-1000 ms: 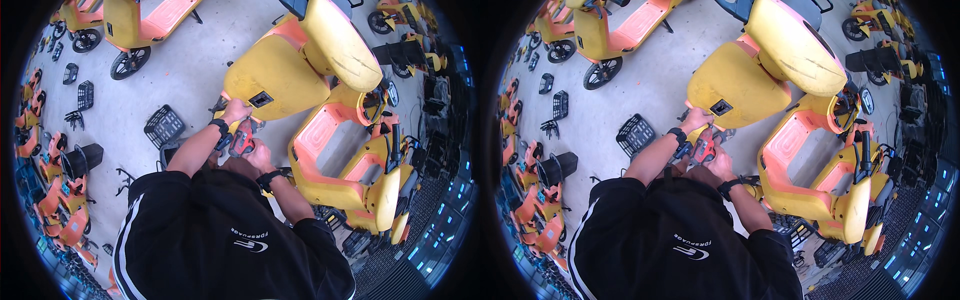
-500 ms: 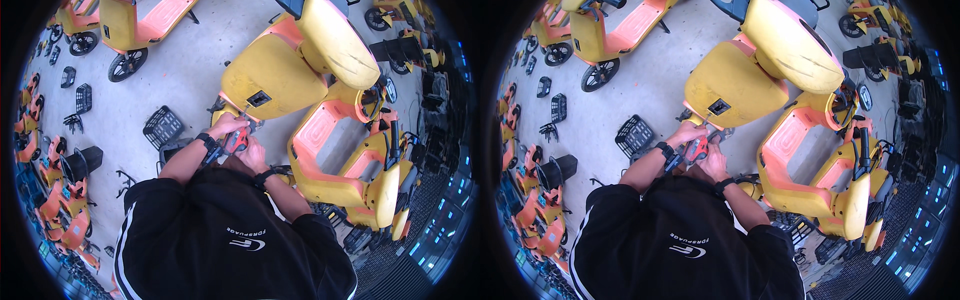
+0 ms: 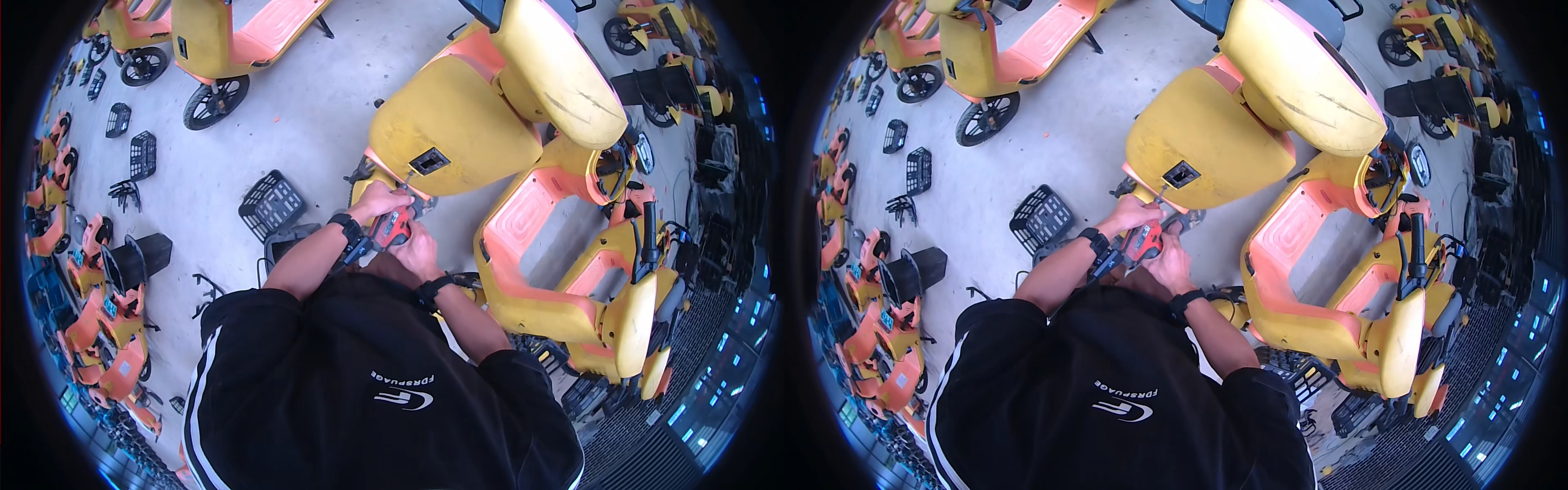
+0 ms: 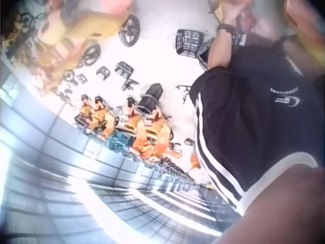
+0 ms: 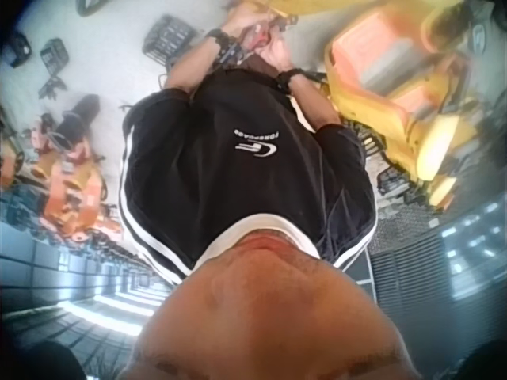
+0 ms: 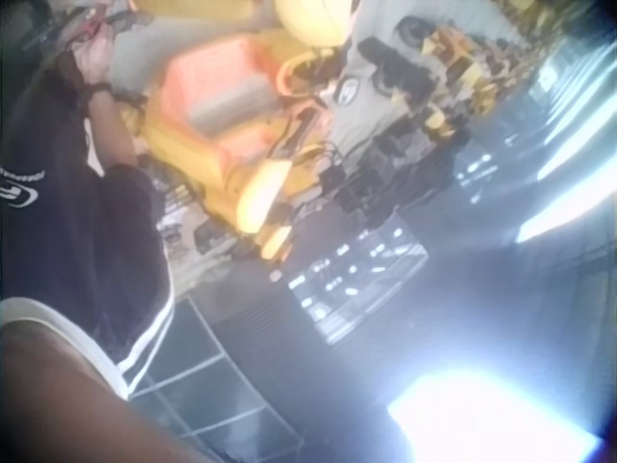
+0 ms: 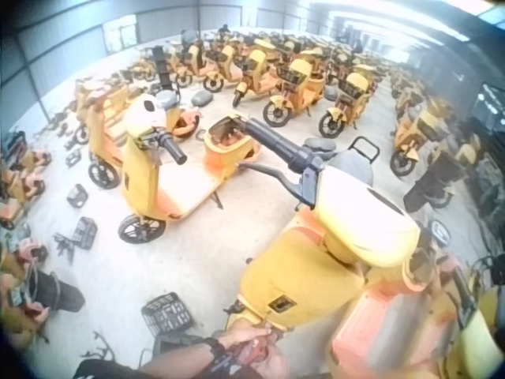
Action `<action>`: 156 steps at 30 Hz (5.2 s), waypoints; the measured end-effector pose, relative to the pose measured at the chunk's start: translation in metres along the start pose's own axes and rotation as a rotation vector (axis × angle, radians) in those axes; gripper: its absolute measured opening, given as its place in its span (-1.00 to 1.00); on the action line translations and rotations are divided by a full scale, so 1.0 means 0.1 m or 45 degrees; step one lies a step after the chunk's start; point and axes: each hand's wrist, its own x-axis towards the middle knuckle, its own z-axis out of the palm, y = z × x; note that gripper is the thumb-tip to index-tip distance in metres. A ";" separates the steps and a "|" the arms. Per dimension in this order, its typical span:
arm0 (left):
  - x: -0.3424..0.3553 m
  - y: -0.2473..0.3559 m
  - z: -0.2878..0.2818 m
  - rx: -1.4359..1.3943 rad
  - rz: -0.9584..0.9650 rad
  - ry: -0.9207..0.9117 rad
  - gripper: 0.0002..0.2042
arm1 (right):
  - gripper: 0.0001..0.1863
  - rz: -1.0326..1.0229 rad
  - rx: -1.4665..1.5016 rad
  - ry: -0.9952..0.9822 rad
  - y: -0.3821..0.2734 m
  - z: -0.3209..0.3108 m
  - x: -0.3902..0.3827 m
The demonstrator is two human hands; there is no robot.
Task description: The person removes a front fender from a yellow scooter by hand, then uses a power drill to unscrew and remove a front storage basket from another scooter, before beginning to unscrew the dashboard assembly.
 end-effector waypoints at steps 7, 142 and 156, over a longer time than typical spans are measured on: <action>-0.05 0.18 -0.05 0.161 -0.058 -0.021 -0.56 | -0.45 0.033 0.067 -0.031 -0.05 -0.02 0.02; -1.05 -0.61 -1.08 -0.145 0.291 0.352 -0.80 | -0.21 0.881 -0.489 -0.405 1.71 -0.67 -0.95; -2.64 -2.28 -0.54 -0.166 -0.869 0.737 -0.76 | -0.33 1.182 -0.257 -0.518 2.56 -0.79 -0.60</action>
